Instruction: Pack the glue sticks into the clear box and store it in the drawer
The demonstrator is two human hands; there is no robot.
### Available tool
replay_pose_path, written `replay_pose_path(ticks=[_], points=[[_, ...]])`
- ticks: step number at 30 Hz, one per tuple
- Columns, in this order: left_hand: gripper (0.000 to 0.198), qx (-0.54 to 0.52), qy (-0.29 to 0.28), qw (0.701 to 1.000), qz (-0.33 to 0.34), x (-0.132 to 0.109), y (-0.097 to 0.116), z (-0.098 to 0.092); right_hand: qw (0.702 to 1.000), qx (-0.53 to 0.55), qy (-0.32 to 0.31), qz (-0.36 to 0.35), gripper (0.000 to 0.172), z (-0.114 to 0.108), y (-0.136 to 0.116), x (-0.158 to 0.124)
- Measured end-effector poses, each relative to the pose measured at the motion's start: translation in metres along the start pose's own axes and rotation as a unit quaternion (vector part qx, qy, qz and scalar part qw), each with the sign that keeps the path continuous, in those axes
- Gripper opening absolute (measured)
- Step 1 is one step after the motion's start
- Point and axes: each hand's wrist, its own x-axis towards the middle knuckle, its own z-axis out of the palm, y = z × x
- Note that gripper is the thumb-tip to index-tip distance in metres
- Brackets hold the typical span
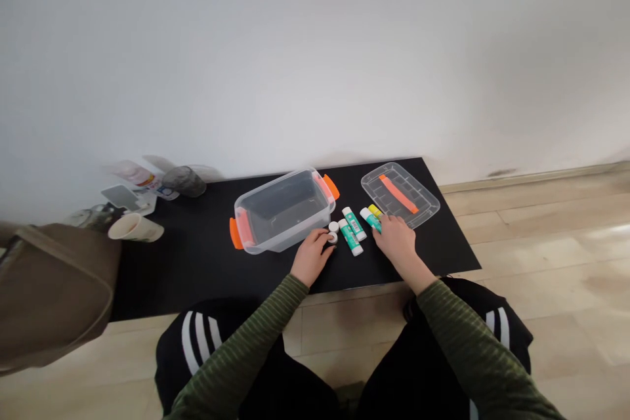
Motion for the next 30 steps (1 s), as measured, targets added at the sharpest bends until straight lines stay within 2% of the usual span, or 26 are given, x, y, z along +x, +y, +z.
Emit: replay_pose_path(ticks=[7, 10, 12, 16, 22, 26, 28, 30], points=[[0.015, 0.076, -0.036, 0.996, -0.016, 0.003, 0.007, -0.004, 0.999, -0.029, 0.043, -0.010, 0.020, 0.004, -0.004, 0.005], [0.011, 0.097, -0.043, 0.994, -0.022, 0.005, 0.010, -0.004, 0.996, 0.010, 0.070, -0.060, 0.013, 0.004, -0.010, 0.002], [0.010, 0.105, -0.045, 0.993, -0.023, 0.005, 0.012, -0.004, 0.991, 0.049, 0.076, -0.100, 0.015, 0.005, -0.015, -0.001], [0.010, 0.097, -0.041, 0.994, -0.020, 0.005, 0.015, -0.003, 0.988, 0.075, 0.061, -0.124, 0.017, 0.010, -0.023, -0.004], [0.008, 0.076, -0.046, 0.996, -0.031, 0.001, 0.016, -0.001, 0.994, 0.050, 0.020, -0.100, 0.023, 0.013, -0.032, 0.000], [0.010, 0.009, -0.036, 0.997, -0.066, 0.000, 0.014, -0.004, 0.997, 0.029, -0.017, -0.076, 0.026, 0.010, -0.037, 0.002], [0.013, -0.074, -0.015, 0.992, -0.103, 0.000, 0.012, -0.008, 0.997, 0.024, -0.021, -0.075, 0.026, 0.010, -0.037, 0.002], [0.017, -0.192, 0.013, 0.968, -0.161, 0.002, 0.010, -0.011, 0.996, 0.028, -0.017, -0.078, 0.026, 0.009, -0.036, 0.003]])
